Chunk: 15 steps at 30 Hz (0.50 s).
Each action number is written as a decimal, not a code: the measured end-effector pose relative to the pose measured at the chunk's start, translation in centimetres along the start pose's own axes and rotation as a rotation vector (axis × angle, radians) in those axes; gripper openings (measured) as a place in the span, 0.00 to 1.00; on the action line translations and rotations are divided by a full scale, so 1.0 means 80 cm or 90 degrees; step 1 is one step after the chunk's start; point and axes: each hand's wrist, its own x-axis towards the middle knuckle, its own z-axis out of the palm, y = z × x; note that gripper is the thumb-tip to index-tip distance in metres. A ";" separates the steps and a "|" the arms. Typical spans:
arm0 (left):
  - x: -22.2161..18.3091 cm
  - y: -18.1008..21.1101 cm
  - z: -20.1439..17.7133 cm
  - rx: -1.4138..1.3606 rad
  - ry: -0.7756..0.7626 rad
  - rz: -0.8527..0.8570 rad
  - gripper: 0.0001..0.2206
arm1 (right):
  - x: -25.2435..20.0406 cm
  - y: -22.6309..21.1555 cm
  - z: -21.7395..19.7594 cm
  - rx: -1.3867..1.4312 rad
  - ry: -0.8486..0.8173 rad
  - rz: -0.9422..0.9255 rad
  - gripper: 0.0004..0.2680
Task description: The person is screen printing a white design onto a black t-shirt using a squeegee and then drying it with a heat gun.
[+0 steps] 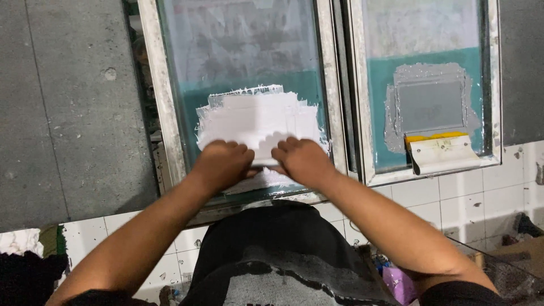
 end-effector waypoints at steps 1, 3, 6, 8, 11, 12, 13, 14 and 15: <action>0.013 -0.012 -0.010 -0.001 0.000 0.002 0.16 | 0.010 0.011 -0.017 0.000 -0.001 0.002 0.09; 0.034 -0.036 -0.031 -0.051 0.035 0.029 0.17 | 0.032 0.029 -0.048 -0.008 -0.004 0.027 0.09; 0.074 -0.063 -0.041 0.014 0.076 0.005 0.16 | 0.060 0.067 -0.060 -0.119 0.053 0.013 0.11; 0.097 -0.077 -0.025 0.058 0.104 -0.013 0.17 | 0.078 0.096 -0.050 -0.117 0.034 0.017 0.12; 0.119 -0.091 -0.012 0.122 0.120 -0.045 0.18 | 0.098 0.116 -0.049 -0.116 0.005 0.028 0.12; 0.125 -0.094 -0.008 0.141 0.108 -0.059 0.18 | 0.102 0.119 -0.051 -0.118 -0.004 0.034 0.12; 0.126 -0.095 -0.003 0.141 0.109 -0.057 0.18 | 0.104 0.122 -0.045 -0.118 -0.004 0.036 0.12; 0.126 -0.097 0.002 0.130 0.114 -0.060 0.18 | 0.106 0.124 -0.039 -0.119 -0.007 0.033 0.12; 0.126 -0.098 0.008 0.120 0.120 -0.063 0.18 | 0.108 0.126 -0.033 -0.120 -0.009 0.031 0.12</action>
